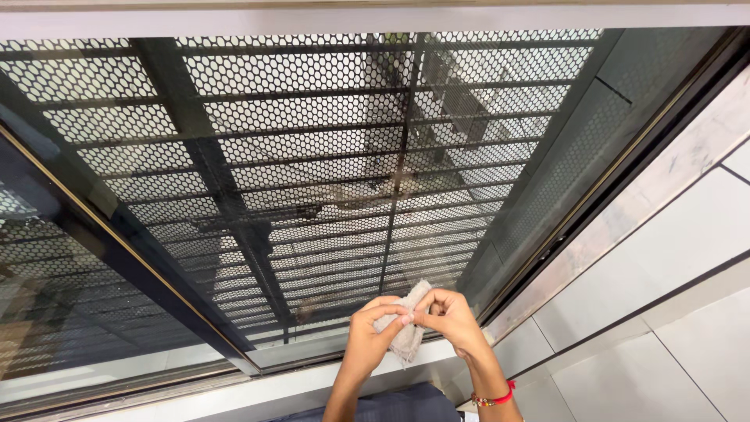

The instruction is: The person wipes a window with a cloth, moving the cloth across the glass surface in repeated strokes. The person uses both hands to hold and maneuver the cloth while cleaning the window pane.

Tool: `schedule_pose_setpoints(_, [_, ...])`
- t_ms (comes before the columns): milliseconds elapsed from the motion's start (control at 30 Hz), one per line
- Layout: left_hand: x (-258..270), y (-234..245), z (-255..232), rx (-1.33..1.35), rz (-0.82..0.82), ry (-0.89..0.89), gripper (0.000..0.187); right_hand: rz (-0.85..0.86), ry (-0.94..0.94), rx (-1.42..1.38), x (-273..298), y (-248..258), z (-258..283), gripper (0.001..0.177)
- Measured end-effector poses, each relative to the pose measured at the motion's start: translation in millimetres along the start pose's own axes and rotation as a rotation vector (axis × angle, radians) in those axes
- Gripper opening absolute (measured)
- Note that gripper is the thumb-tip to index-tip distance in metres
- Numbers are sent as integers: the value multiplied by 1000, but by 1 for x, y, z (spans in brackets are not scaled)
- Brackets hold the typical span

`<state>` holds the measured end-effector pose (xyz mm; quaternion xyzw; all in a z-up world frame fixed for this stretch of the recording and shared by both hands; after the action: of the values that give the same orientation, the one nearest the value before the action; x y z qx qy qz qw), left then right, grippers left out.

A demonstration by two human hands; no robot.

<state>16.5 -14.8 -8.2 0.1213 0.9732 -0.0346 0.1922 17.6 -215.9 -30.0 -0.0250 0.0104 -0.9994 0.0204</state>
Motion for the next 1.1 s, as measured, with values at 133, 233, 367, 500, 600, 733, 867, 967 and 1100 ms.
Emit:
schedule_pose_setpoints(133, [-1, -6, 2, 48, -34, 6, 12, -156, 168, 43, 4, -3, 2, 54])
schedule_pose_setpoints(233, [-1, -7, -2, 52, -33, 3, 11, -150, 119, -79, 11, -11, 13, 76])
schedule_pose_setpoints(367, [1, -7, -5, 85, -53, 34, 8, -89, 150, -248, 15, -27, 24, 74])
schedule_pose_setpoints(500, [2, 2, -3, 123, -101, 76, 5, -53, 165, -356, 17, -35, 26, 63])
schedule_pose_setpoints(600, [2, 10, -3, 98, -126, 97, 4, -41, 173, -341, 18, -37, 26, 56])
schedule_pose_setpoints(733, [-1, 12, -5, 31, -168, 14, 3, -67, 161, -372, 18, -34, 18, 53])
schedule_pose_setpoints(867, [-4, 10, -11, -130, -227, -108, 8, -28, 195, -449, 19, -30, 15, 58])
schedule_pose_setpoints(967, [-6, 7, -13, 2, -249, 74, 16, 102, 168, -468, 27, -25, 23, 74])
schedule_pose_setpoints(1100, [-7, -1, -11, 210, -248, 164, 34, 57, 131, -429, 27, -22, 17, 88])
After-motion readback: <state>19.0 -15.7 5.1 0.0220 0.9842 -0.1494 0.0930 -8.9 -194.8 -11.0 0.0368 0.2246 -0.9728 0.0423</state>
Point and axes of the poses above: each hand's wrist, its own x-axis away from the middle knuckle, its own y-axis out of the back of the hand, z = x × y, the point moved 2 cm from there along -x, towards the middle knuckle, and after that the axes turned 3 degrees about -y, right-handed, at the moved point
